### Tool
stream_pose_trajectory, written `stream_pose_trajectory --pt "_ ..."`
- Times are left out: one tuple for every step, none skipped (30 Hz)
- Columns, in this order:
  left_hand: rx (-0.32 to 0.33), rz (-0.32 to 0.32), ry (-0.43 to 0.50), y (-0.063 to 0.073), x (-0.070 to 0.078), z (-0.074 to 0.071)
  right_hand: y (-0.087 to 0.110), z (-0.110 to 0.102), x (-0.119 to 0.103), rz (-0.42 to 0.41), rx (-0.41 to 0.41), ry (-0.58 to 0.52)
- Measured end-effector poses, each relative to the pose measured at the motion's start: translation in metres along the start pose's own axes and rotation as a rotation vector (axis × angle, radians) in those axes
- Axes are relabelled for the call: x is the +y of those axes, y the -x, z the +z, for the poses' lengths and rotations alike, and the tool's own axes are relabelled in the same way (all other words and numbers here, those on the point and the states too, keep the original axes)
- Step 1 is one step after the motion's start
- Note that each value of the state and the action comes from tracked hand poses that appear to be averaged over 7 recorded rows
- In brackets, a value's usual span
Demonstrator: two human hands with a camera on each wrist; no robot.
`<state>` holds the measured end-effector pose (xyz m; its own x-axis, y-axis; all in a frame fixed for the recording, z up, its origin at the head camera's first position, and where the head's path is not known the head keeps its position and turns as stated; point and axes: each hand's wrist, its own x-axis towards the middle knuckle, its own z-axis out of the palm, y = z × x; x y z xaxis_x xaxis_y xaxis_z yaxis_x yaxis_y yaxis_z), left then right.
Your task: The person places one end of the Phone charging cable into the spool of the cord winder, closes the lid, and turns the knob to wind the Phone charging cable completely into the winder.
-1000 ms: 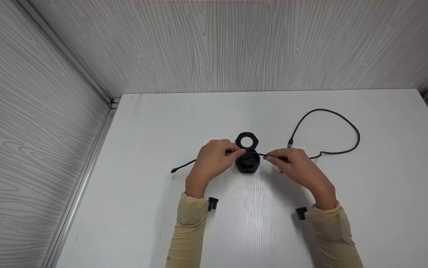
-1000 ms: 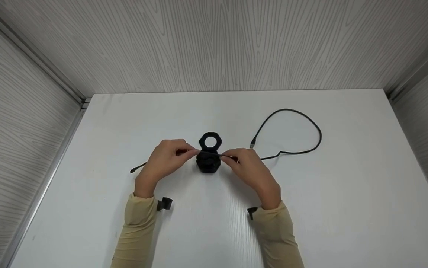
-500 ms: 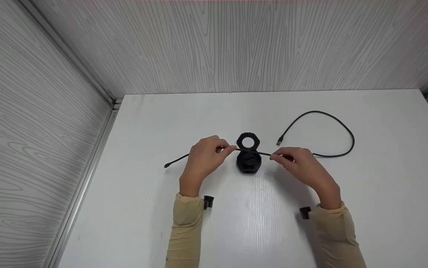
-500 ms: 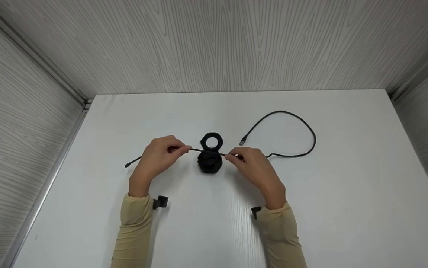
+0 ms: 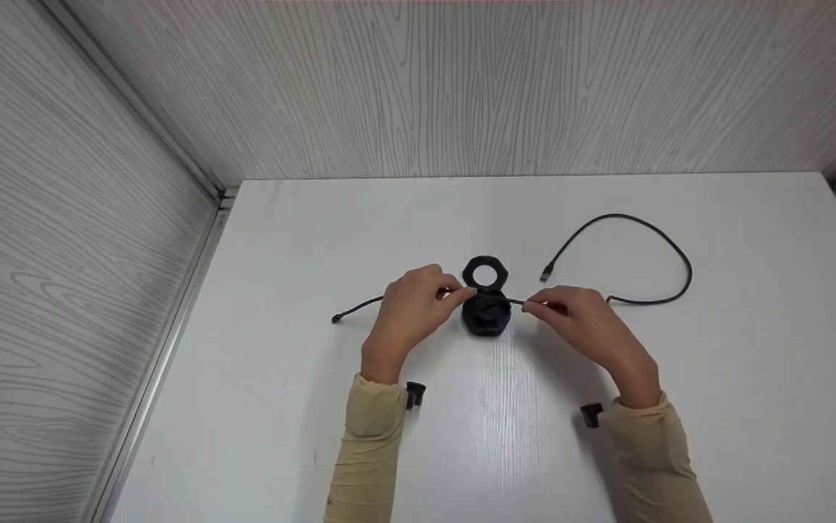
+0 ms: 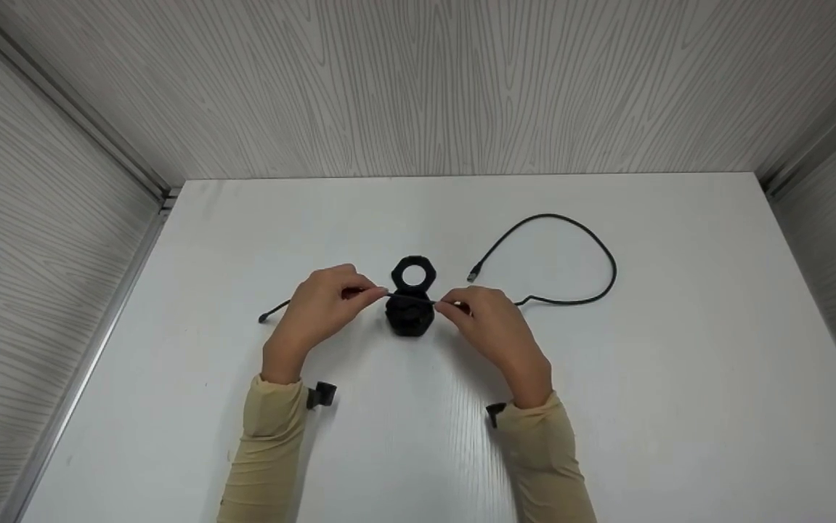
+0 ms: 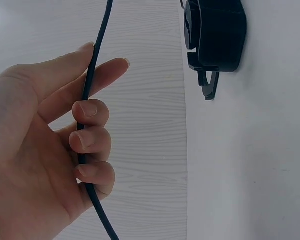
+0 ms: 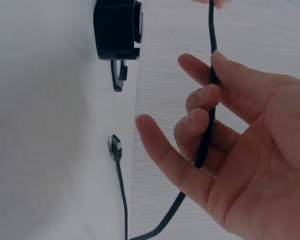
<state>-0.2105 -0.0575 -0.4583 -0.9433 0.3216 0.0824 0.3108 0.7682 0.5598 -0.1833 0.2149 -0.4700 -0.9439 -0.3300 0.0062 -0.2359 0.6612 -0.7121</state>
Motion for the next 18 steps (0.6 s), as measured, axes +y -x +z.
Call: stream_pose_trajectory --pt "0.006 0.003 -0.008 -0.0004 0.0001 0.0008 0.0 0.0006 -0.0003 0.004 0.003 0.003" --pt "0.013 0.008 -0.017 -0.0006 0.0002 0.0015 0.0 0.0013 -0.0007 0.009 0.005 0.005" --pt "0.021 0.015 -0.028 -0.0009 0.0001 0.0023 0.0 0.0018 -0.0013 0.011 0.007 0.006" --pt "0.03 0.027 -0.046 -0.0013 -0.0001 0.0031 0.0 0.0026 -0.0018 0.014 0.007 0.006" --pt "0.037 0.037 -0.066 -0.002 -0.0005 0.0043 -0.0002 0.0034 -0.0023 0.016 0.008 0.005" --pt "0.041 0.047 -0.088 -0.0024 -0.001 0.0053 -0.0003 0.004 -0.0029 0.018 0.009 0.004" --pt "0.041 0.055 -0.103 -0.0028 -0.0014 0.0062 -0.0005 0.0048 -0.0034 0.019 0.008 0.002" --pt "0.037 0.062 -0.115 -0.0031 -0.0018 0.0069 -0.0008 0.0055 -0.0037 0.018 0.008 0.003" --pt "0.029 0.065 -0.119 -0.0034 -0.0021 0.0076 -0.0012 0.006 -0.004 0.016 0.008 0.004" --pt "0.016 0.064 -0.113 -0.0037 -0.0023 0.008 -0.0017 0.0065 -0.004 0.017 0.007 0.008" --pt "-0.002 0.057 -0.095 -0.0037 -0.0023 0.0079 -0.002 0.0064 -0.0039 0.02 0.008 0.013" --pt "-0.021 0.05 -0.069 -0.0035 -0.002 0.0075 -0.0023 0.0064 -0.0034 0.022 0.011 0.022" --pt "-0.038 0.04 -0.038 -0.0036 -0.002 0.0073 -0.0025 0.006 -0.0027 0.026 0.013 0.029" --pt "-0.051 0.031 -0.01 -0.0035 -0.0022 0.0066 -0.0026 0.0058 -0.0019 0.031 0.017 0.033" --pt "-0.059 0.024 0.017 -0.0033 -0.0023 0.0059 -0.0027 0.0053 -0.0009 0.037 0.022 0.037" --pt "-0.064 0.02 0.04 -0.0032 -0.0028 0.0055 -0.0027 0.0048 0.0003 0.042 0.027 0.041" --pt "-0.066 0.02 0.055 -0.003 -0.0031 0.005 -0.0025 0.0044 0.0011 0.047 0.031 0.041" --pt "-0.065 0.022 0.064 -0.003 -0.0037 0.0052 -0.0023 0.0042 0.0019 0.05 0.032 0.041"
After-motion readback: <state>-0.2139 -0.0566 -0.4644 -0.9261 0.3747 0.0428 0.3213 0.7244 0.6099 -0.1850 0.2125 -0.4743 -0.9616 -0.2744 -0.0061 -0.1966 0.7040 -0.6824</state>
